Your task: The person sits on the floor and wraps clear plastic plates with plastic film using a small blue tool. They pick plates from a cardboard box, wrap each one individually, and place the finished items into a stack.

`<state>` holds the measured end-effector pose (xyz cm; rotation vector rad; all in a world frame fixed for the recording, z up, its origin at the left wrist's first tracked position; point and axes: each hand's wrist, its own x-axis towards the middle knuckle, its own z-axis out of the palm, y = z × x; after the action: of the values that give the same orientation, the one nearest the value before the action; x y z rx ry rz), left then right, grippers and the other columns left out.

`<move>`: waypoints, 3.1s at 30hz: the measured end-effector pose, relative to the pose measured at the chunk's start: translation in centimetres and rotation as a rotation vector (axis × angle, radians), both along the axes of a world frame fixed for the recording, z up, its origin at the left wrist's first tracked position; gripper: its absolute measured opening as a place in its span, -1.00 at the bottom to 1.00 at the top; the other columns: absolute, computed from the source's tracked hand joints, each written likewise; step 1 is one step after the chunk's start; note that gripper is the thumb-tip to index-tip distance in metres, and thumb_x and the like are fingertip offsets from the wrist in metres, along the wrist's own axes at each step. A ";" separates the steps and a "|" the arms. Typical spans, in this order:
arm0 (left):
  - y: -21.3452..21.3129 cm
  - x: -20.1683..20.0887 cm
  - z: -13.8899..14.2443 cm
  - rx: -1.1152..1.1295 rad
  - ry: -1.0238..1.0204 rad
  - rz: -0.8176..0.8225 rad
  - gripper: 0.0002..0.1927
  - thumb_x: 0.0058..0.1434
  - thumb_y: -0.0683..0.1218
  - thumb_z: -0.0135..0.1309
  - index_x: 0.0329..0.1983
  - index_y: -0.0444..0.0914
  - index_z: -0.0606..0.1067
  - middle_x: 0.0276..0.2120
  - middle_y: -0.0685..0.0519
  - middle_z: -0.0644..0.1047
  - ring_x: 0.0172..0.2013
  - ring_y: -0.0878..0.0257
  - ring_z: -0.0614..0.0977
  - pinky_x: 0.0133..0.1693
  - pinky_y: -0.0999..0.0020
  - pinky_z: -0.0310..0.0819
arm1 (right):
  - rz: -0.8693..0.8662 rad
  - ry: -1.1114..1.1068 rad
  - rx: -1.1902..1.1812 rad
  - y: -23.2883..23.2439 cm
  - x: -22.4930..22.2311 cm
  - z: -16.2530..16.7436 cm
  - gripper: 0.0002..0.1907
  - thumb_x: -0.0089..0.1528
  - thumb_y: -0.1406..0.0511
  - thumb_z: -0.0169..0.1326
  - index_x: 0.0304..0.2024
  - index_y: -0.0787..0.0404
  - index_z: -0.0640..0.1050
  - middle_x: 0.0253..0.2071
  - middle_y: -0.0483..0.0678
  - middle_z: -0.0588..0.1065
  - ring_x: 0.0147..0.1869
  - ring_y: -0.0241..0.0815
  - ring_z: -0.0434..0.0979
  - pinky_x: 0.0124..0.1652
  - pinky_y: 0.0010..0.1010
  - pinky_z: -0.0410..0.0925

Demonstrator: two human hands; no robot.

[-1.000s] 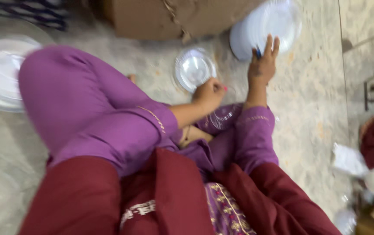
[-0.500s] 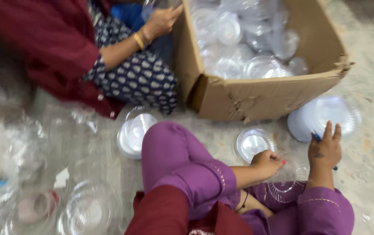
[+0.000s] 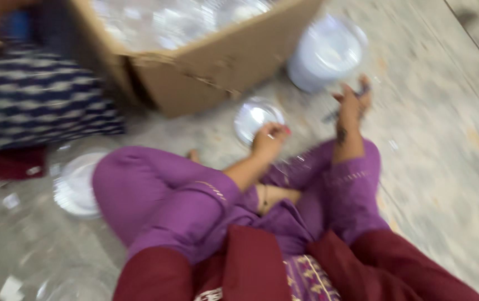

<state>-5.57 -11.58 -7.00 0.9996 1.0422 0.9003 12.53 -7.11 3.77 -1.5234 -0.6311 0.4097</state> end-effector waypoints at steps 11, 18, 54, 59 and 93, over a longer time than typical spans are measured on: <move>3.9 -4.2 4.8 -0.011 -0.219 0.137 -0.76 0.20 -0.17 0.25 -0.09 -0.37 0.65 -0.39 0.13 0.58 -0.40 0.42 0.52 -0.31 0.51 0.45 | 0.158 0.309 -0.085 -1.5 0.1 -0.5 -0.49 0.34 0.16 0.04 0.22 0.37 0.38 -0.10 0.11 0.59 -0.41 -0.09 0.59 -0.56 -0.48 0.33; 8.6 -6.9 6.0 0.193 -0.313 0.214 -0.76 0.34 -0.08 0.14 -0.08 -0.36 0.60 -0.32 0.09 0.64 -0.39 0.43 0.58 -0.33 0.51 0.53 | 0.545 0.203 -0.088 -2.1 -2.5 0.2 -0.41 0.45 -0.03 -0.21 0.10 0.34 0.53 -0.32 -0.05 0.58 -0.53 -0.39 0.38 -0.57 -0.57 0.17; 10.9 -7.7 6.2 0.647 0.475 -0.313 -0.72 0.02 0.09 0.31 -0.28 -0.14 0.69 -0.39 0.04 0.71 -0.33 0.18 0.77 -0.26 0.30 0.60 | 1.004 0.515 -0.231 0.9 -3.5 -5.8 -0.77 0.43 0.39 0.05 0.11 0.40 0.49 -0.13 -0.02 0.52 -0.21 -0.31 0.46 -0.35 -0.54 0.22; 10.1 -8.0 7.4 0.612 0.497 -0.364 -0.71 -0.01 0.07 0.33 -0.26 -0.15 0.69 -0.38 0.04 0.72 -0.30 0.18 0.76 -0.25 0.30 0.59 | 1.039 0.550 -0.271 1.3 -2.3 -6.7 -0.72 0.40 0.39 0.09 0.15 0.37 0.51 -0.19 -0.03 0.51 -0.25 -0.33 0.44 -0.37 -0.56 0.22; 12.1 -10.4 9.6 0.545 0.278 -0.086 -0.70 -0.12 0.03 0.46 -0.41 -0.23 0.66 -0.44 0.08 0.71 -0.39 0.36 0.74 -0.29 0.45 0.61 | 1.094 0.614 -0.311 2.2 -1.6 -6.5 -0.52 0.47 0.09 -0.05 0.23 0.34 0.43 -0.09 -0.01 0.54 -0.17 -0.24 0.52 -0.39 -0.54 0.22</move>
<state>-15.99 0.50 2.64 1.6498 0.9917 1.0176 10.95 -4.92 -2.74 -1.1027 -0.8799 1.7926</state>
